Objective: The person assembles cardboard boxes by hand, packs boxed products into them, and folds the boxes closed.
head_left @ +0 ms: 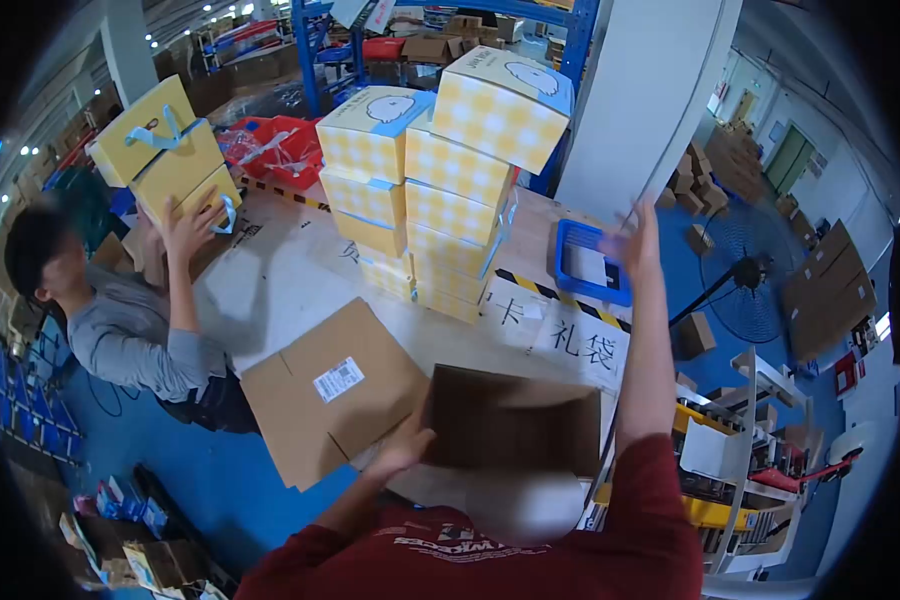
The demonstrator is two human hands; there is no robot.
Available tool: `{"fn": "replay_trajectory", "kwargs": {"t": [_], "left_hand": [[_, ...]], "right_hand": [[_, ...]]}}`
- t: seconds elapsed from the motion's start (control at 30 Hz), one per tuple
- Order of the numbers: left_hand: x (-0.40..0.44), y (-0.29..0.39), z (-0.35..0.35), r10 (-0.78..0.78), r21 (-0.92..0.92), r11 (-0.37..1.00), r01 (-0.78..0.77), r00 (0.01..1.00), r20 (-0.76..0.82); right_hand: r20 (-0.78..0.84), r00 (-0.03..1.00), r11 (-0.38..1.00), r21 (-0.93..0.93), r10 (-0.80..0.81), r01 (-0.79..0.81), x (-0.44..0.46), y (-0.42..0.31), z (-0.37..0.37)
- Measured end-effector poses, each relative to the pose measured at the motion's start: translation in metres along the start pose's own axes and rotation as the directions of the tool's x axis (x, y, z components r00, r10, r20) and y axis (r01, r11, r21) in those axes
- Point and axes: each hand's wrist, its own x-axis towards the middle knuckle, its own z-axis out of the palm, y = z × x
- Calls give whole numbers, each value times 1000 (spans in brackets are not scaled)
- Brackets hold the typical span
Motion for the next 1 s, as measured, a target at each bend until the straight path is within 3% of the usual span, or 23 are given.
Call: {"fn": "replay_trajectory", "kwargs": {"t": [0.07,0.13,0.17,0.27,0.33,0.37,0.43,0.47,0.5,0.57,0.6,0.67,0.7,0.73,0.77,0.8,0.83,0.87,0.9,0.93,0.97,1.0], "left_hand": [[24,-19,12,103,-85,991,-102,995,13],[39,-45,13,289,-272,923,-272,957,23],[44,-44,7,297,-269,921,-281,955,20],[41,-44,9,137,-410,907,-98,988,67],[40,-39,8,138,-471,878,-91,988,65],[42,-35,8,145,-523,846,-101,989,44],[44,-32,10,142,-587,804,-95,989,34],[50,-31,8,184,-562,814,-145,983,13],[57,-28,7,225,-531,825,-193,974,-5],[54,-22,10,211,-587,794,-158,977,23],[50,-17,10,208,-632,761,-147,978,23],[43,-5,7,222,-673,723,-155,975,14],[44,2,4,258,-457,854,-248,965,-41],[40,6,4,291,-211,929,-303,953,-88],[31,8,10,317,45,948,-314,941,-115],[25,10,18,305,42,952,-303,946,-110],[22,14,17,469,157,841,-518,842,265],[21,20,19,510,161,668,-727,604,613],[13,26,20,504,167,665,-728,603,618],[-1,34,24,413,281,714,-642,709,572],[-9,43,28,326,385,743,-547,798,506],[-10,47,28,236,481,759,-439,874,425]], "right_hand": [[145,989,1000,-8,22,-21,5,-90,112],[433,873,958,66,223,-278,48,-102,167],[438,873,961,68,214,-270,41,-102,183],[234,953,981,10,-192,195,-29,-89,184],[242,798,805,-98,-551,585,-112,-80,139],[252,715,711,-121,-653,692,-164,-79,113],[348,636,636,-131,-688,760,-262,-80,70],[481,640,636,-198,-600,746,-303,-77,50],[797,488,209,-441,-356,873,-327,-71,30],[844,520,-113,-509,131,853,-351,-27,0],[784,583,50,-604,211,795,-346,17,-17],[707,701,-36,-701,89,712,-350,25,-66],[625,780,81,-777,-15,624,-347,36,-90],[483,871,358,-800,-89,481,-343,63,-122],[365,931,666,-701,28,255,-339,108,-152],[356,912,818,-574,202,43,-338,155,-176],[407,856,858,-507,320,-80,-338,190,-182],[496,801,827,-563,336,2,-339,176,-157],[580,737,796,-598,348,95,-340,157,-128],[710,574,708,-643,408,292,-336,138,-107],[750,429,734,-633,503,246,-325,126,-116],[658,511,661,-720,553,211,-307,104,-114]]}}
